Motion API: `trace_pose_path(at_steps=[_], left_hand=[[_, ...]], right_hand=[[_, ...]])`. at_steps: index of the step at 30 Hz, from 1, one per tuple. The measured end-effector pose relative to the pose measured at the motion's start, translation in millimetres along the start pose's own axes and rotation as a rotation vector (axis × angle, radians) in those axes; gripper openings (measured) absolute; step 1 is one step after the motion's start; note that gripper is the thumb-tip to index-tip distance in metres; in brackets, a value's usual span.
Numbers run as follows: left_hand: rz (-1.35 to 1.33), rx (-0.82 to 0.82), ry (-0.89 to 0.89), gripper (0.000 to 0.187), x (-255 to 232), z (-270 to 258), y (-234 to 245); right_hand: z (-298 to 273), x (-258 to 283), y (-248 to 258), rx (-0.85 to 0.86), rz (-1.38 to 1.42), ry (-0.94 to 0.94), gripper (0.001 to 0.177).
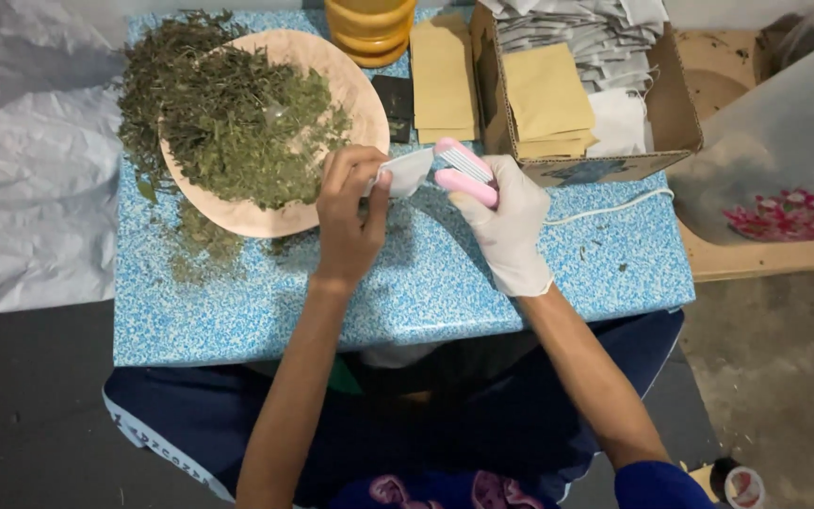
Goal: The person packages dried tea leaves by placing them into small white pouches and sealing the pouches using a small pink heating tool.
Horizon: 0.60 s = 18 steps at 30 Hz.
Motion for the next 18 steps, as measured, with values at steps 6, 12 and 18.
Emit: trace_pose_path(at_steps=[6, 12, 18], left_hand=[[0.021, -0.007, 0.004, 0.024, 2.2, -1.1, -1.9], [0.026, -0.041, -0.025, 0.026, 1.0, -1.1, -1.6], [0.052, -0.068, -0.045, 0.026, 13.1, -9.5, -4.9]], right_hand=[[1.2, 4.0, 0.8, -0.005, 0.021, -0.013, 0.052], [0.8, -2.1, 2.1, -0.019, 0.019, -0.011, 0.056], [-1.0, 0.6, 1.8, -0.027, 0.007, 0.002, 0.059]])
Point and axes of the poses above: each hand's wrist, its own z-axis towards the middle knuckle, its own y-axis out of the back of the hand, x = y × z, the point moved 8 cm from there along z, towards the middle knuckle, and after that the axes turned 15 degrees about z, right-handed, at the moved point
